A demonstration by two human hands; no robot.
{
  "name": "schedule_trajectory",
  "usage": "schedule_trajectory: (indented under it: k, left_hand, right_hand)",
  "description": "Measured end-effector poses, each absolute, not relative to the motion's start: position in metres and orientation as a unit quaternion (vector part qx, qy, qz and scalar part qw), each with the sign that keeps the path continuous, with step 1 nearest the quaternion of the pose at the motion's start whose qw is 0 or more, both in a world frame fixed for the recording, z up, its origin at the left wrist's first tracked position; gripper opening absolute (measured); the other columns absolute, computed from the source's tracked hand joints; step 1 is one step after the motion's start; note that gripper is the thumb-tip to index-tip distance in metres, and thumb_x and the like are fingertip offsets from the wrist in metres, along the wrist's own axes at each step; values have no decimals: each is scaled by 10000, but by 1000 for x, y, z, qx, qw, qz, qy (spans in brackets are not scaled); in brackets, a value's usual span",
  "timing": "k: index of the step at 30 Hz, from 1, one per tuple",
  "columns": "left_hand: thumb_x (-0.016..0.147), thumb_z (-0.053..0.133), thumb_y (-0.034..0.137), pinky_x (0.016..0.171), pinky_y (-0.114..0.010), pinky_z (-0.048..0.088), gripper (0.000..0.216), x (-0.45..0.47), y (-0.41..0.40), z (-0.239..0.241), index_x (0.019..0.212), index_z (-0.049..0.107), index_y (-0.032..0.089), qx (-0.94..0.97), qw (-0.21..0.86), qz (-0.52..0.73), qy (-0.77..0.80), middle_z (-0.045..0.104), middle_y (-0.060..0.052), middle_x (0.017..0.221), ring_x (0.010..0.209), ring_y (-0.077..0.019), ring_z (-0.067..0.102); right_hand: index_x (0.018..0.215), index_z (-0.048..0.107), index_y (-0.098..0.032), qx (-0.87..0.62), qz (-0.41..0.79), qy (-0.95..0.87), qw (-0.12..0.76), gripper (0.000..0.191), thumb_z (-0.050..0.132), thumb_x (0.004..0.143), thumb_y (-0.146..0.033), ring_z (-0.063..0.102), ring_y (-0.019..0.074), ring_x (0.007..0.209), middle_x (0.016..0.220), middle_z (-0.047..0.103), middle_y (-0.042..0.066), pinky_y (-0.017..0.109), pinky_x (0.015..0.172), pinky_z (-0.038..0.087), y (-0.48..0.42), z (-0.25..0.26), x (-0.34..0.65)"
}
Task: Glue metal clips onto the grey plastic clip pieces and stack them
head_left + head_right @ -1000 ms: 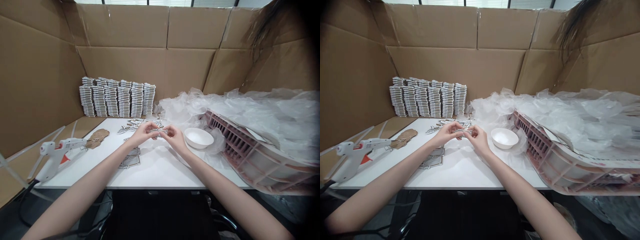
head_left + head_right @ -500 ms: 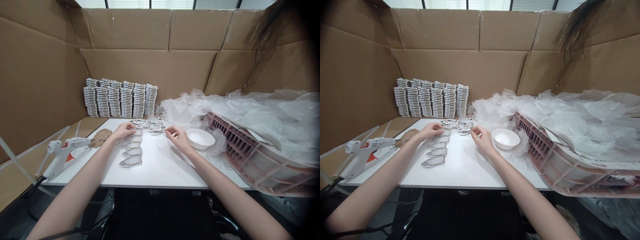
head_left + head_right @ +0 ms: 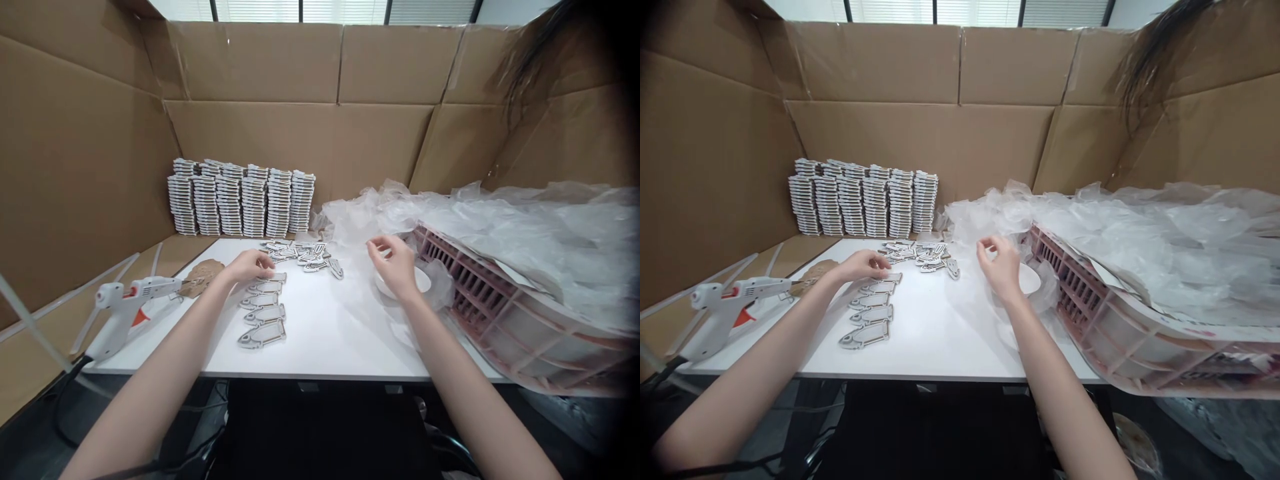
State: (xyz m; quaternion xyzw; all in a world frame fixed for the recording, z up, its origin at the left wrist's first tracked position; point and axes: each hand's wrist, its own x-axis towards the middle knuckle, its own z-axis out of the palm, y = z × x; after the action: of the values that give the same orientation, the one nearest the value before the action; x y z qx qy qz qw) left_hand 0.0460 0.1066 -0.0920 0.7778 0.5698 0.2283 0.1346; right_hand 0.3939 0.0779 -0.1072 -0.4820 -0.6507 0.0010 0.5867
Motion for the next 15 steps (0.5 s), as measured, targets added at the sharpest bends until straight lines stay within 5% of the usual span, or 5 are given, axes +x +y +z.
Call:
schedule_trajectory:
  k: [4, 9, 15]
  left_hand:
    - [817, 508, 439, 782, -320, 446, 363, 40, 111, -93, 984, 704, 183, 713, 17, 277, 644, 710, -74, 974, 885, -243, 619]
    - [711, 656, 455, 876, -410, 422, 475, 30, 114, -101, 1103, 656, 186, 669, -28, 231, 706, 648, -136, 1124, 1093, -354, 555]
    - [748, 631, 461, 846, -412, 444, 471, 28, 119, -105, 1150, 613, 217, 661, -17, 196, 724, 658, -128, 1153, 1090, -349, 580]
  right_hand:
    - [728, 693, -198, -607, 13, -646, 463, 147, 629, 719, -330, 611, 196, 717, 786, 716, 47, 317, 709, 426, 79, -107, 430]
    - [698, 715, -211, -672, 116, -680, 269, 59, 709, 640, -218, 642, 186, 728, 767, 724, 31, 272, 636, 411, 73, -107, 440]
    - [662, 690, -202, -683, 111, -681, 240, 75, 670, 644, -132, 638, 180, 729, 736, 707, 30, 267, 635, 406, 70, -104, 431]
